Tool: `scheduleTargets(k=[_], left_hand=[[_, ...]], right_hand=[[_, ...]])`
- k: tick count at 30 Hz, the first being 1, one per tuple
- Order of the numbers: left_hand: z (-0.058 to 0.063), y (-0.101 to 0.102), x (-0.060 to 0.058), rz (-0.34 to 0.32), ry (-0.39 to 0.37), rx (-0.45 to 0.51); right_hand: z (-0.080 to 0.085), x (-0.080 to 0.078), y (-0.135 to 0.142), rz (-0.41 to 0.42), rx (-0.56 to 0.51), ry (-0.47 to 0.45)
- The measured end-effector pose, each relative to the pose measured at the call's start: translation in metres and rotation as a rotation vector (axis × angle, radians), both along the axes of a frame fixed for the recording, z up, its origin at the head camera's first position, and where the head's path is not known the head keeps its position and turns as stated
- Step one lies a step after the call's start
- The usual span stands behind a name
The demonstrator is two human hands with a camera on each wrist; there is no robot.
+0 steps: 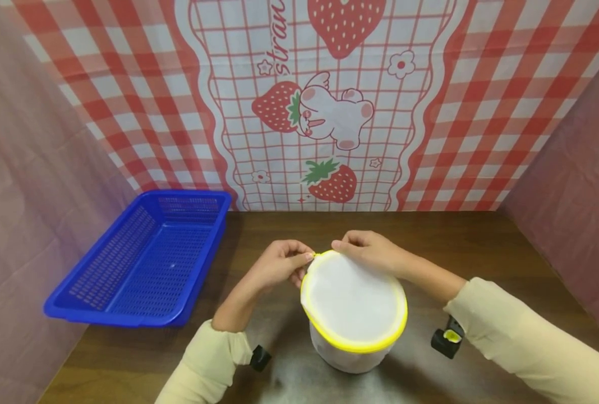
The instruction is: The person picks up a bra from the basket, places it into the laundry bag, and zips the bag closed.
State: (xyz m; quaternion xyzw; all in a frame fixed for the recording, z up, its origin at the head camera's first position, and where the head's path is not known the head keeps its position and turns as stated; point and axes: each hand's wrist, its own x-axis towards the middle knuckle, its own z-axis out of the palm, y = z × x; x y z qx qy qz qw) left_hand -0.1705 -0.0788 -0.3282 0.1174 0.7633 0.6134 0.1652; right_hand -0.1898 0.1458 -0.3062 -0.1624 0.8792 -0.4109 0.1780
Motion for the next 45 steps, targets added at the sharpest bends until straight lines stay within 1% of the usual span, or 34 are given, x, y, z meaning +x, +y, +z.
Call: scheduleTargets(k=[5, 9, 12, 16, 19, 23, 28, 31, 34, 40, 45], left_hand=[[-0.001, -0.001, 0.0, 0.032, -0.022, 0.033], [-0.002, -0.003, 0.001, 0.056, -0.045, 0.058], [-0.002, -0.005, 0.001, 0.072, -0.059, 0.089], [-0.002, -0.008, 0.001, 0.091, -0.062, 0.123], [0.0, -0.01, 0.001, 0.101, -0.058, 0.126], [0.004, -0.011, 0.0, 0.121, -0.048, 0.124], [0.011, -0.012, -0.001, 0.145, -0.05, 0.105], [0.013, -0.013, -0.004, 0.152, -0.053, 0.085], [0.012, -0.013, -0.006, 0.152, -0.065, 0.063], [0.005, -0.014, -0.006, 0.142, -0.104, 0.037], [0.004, -0.013, -0.006, 0.141, -0.101, 0.037]], right_hand=[[0.004, 0.002, 0.011, -0.097, 0.051, 0.021], [0.008, 0.008, 0.023, -0.145, 0.099, -0.008], [0.011, 0.014, 0.03, -0.145, 0.074, -0.054], [0.015, 0.019, 0.035, -0.112, 0.015, -0.098], [0.017, 0.02, 0.035, -0.111, 0.008, -0.092], [0.02, 0.021, 0.033, -0.138, 0.015, -0.072], [0.028, 0.023, 0.03, -0.168, 0.011, -0.039], [0.03, 0.023, 0.029, -0.18, 0.009, -0.018], [0.028, 0.022, 0.029, -0.189, 0.002, -0.02], [0.02, 0.023, 0.029, -0.189, -0.008, -0.048], [0.02, 0.023, 0.03, -0.188, -0.011, -0.04]])
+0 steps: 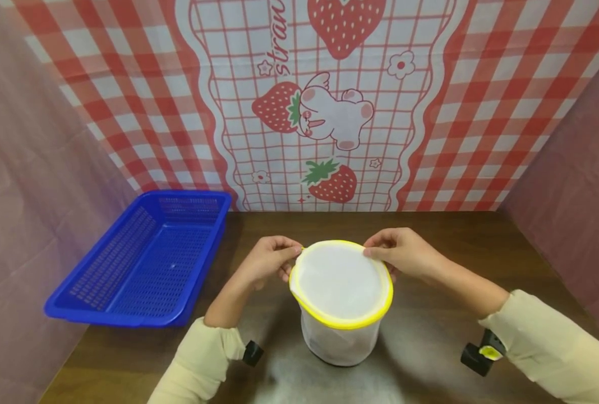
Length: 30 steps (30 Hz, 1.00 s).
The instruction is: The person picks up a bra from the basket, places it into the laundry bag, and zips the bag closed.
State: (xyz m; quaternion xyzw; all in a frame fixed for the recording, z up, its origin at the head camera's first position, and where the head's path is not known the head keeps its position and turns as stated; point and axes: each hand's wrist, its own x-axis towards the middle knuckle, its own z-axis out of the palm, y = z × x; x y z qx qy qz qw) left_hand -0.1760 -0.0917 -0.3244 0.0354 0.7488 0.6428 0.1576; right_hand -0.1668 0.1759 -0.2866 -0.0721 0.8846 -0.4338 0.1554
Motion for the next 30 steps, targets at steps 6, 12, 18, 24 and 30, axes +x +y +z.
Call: scheduleTargets(k=[6, 12, 18, 24, 30], left_hand=[[0.0001, -0.0004, -0.0002, -0.013, -0.008, -0.038], [-0.0048, -0.0018, -0.0007, -0.045, -0.005, -0.056], [-0.0046, -0.0007, 0.0009, -0.063, -0.015, -0.045], [-0.0047, 0.0009, 0.0009, -0.072, -0.032, -0.052], [-0.0069, 0.0013, -0.0001, -0.079, -0.035, -0.07]], right_hand=[[-0.0019, -0.0001, 0.0019, -0.006, -0.007, -0.005], [-0.0054, 0.0001, 0.0046, 0.009, -0.046, -0.034], [-0.0055, 0.0017, 0.0063, 0.021, -0.063, -0.05], [-0.0061, 0.0023, 0.0083, 0.024, -0.066, -0.059], [-0.0077, 0.0025, 0.01, 0.029, -0.073, -0.065]])
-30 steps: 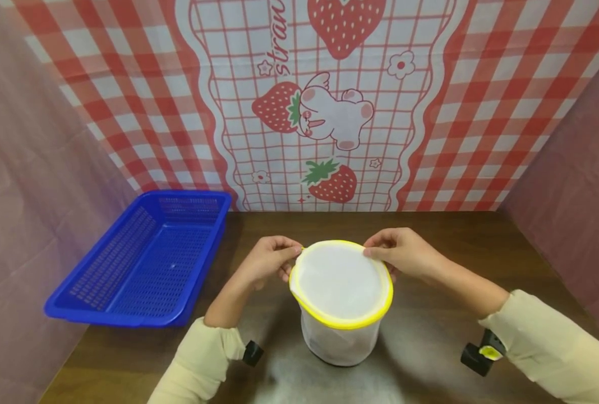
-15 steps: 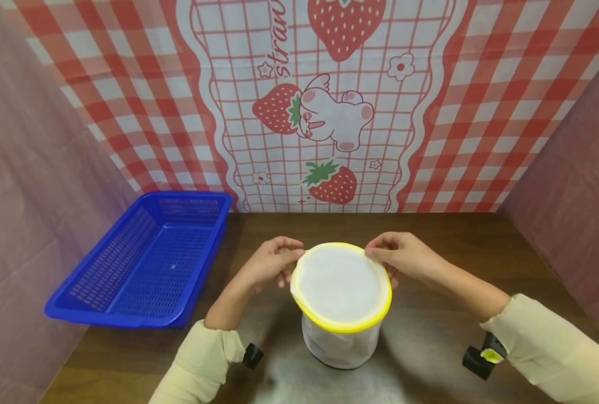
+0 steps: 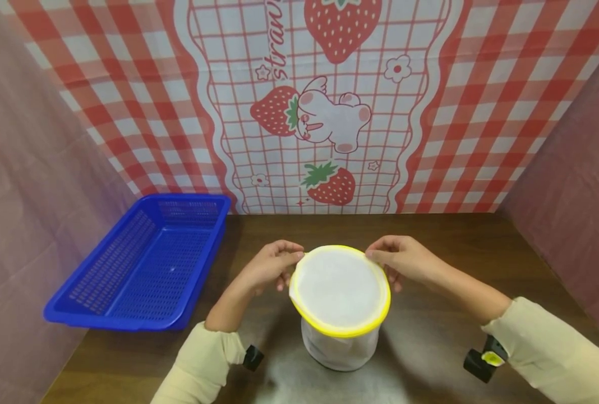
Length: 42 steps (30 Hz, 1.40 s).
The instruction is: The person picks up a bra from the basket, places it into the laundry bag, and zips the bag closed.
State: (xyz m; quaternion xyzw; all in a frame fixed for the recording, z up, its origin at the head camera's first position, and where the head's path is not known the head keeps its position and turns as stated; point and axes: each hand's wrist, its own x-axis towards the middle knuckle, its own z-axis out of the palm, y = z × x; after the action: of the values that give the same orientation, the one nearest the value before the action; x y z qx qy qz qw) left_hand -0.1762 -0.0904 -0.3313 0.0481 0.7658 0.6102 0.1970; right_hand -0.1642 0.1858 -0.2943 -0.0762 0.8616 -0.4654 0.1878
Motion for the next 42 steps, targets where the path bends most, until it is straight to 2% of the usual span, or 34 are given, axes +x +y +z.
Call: scheduleTargets(k=[12, 26, 42], left_hand=[[-0.001, -0.003, 0.0, 0.011, 0.002, -0.01], [0.006, 0.001, 0.003, -0.052, -0.014, 0.117], [-0.004, -0.003, 0.001, -0.037, -0.016, 0.072]], right_hand=[[-0.002, 0.001, -0.002, 0.018, -0.012, -0.019], [-0.004, -0.003, 0.005, 0.019, -0.009, 0.022], [-0.007, -0.002, 0.006, 0.003, 0.006, 0.0]])
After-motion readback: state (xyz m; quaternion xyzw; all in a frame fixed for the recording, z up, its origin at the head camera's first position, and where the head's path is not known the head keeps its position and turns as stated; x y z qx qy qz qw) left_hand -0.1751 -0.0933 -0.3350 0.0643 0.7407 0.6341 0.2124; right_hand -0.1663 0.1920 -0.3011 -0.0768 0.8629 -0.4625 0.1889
